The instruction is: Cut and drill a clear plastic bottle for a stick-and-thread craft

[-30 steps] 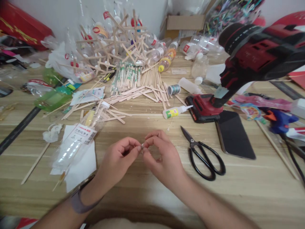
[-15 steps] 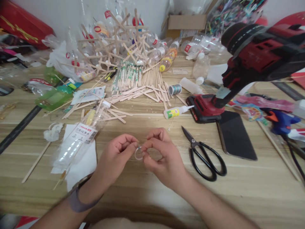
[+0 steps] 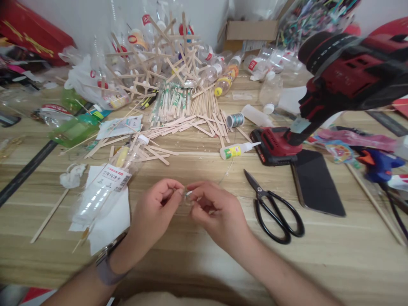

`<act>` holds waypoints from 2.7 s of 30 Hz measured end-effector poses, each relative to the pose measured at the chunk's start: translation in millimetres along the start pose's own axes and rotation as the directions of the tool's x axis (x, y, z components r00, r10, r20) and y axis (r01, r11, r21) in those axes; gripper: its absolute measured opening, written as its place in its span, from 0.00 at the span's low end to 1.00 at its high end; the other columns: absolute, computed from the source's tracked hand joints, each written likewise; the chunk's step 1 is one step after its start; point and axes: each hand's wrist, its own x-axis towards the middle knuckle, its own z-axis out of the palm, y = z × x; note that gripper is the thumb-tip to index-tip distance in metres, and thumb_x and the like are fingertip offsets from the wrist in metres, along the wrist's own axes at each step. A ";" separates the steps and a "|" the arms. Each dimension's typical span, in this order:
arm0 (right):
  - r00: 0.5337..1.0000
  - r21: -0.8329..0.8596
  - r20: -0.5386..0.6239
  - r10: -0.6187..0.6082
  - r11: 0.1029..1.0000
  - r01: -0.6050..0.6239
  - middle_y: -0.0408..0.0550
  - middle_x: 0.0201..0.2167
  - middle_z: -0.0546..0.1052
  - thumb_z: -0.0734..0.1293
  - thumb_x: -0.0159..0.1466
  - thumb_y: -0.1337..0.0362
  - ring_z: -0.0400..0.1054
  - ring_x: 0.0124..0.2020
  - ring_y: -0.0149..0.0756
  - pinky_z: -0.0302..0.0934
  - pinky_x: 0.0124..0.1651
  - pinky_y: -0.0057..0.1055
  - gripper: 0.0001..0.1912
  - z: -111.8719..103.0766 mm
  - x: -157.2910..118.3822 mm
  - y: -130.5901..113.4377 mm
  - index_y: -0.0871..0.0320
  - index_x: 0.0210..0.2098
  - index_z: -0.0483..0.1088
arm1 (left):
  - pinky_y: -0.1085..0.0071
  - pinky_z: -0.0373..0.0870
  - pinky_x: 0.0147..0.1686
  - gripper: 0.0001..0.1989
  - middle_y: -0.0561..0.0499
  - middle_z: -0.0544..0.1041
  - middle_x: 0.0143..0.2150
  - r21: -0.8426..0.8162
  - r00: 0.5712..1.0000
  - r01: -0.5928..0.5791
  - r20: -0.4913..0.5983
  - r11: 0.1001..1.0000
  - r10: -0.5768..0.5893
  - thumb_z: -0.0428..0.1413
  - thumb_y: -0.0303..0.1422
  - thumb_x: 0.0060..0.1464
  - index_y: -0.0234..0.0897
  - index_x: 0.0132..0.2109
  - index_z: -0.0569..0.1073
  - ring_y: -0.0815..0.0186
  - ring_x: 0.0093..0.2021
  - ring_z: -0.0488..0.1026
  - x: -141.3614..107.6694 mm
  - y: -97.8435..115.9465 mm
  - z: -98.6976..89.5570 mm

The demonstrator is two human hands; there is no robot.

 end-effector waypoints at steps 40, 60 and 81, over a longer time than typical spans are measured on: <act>0.889 -0.357 0.087 -0.450 0.819 0.450 0.51 0.41 0.78 0.63 0.56 0.76 0.76 0.43 0.37 0.71 0.44 0.33 0.11 -6.2 6.0 -1.5 0.53 0.32 0.71 | 0.74 0.58 0.23 0.10 0.54 0.74 0.23 -0.110 0.976 0.135 0.185 0.985 -0.113 0.56 0.35 0.50 0.37 0.34 0.81 0.70 0.23 0.64 3.8 -0.5 -6.6; 0.996 0.086 0.036 -0.083 0.993 0.080 0.52 0.41 0.79 0.69 0.56 0.70 0.75 0.44 0.40 0.69 0.43 0.34 0.05 -6.5 7.9 3.5 0.55 0.26 0.74 | 0.75 0.57 0.25 0.11 0.58 0.67 0.22 0.032 0.986 -0.070 0.156 0.997 0.064 0.52 0.34 0.58 0.38 0.34 0.77 0.71 0.23 0.60 -1.2 -2.8 -7.2; 0.993 0.081 0.040 -0.112 0.991 0.109 0.50 0.41 0.78 0.67 0.56 0.73 0.73 0.46 0.38 0.68 0.45 0.33 0.09 -4.5 5.5 1.4 0.53 0.28 0.76 | 0.75 0.54 0.21 0.09 0.58 0.67 0.19 0.008 0.989 -0.025 0.144 1.000 0.024 0.53 0.34 0.54 0.36 0.34 0.78 0.73 0.19 0.58 -2.0 1.0 -5.5</act>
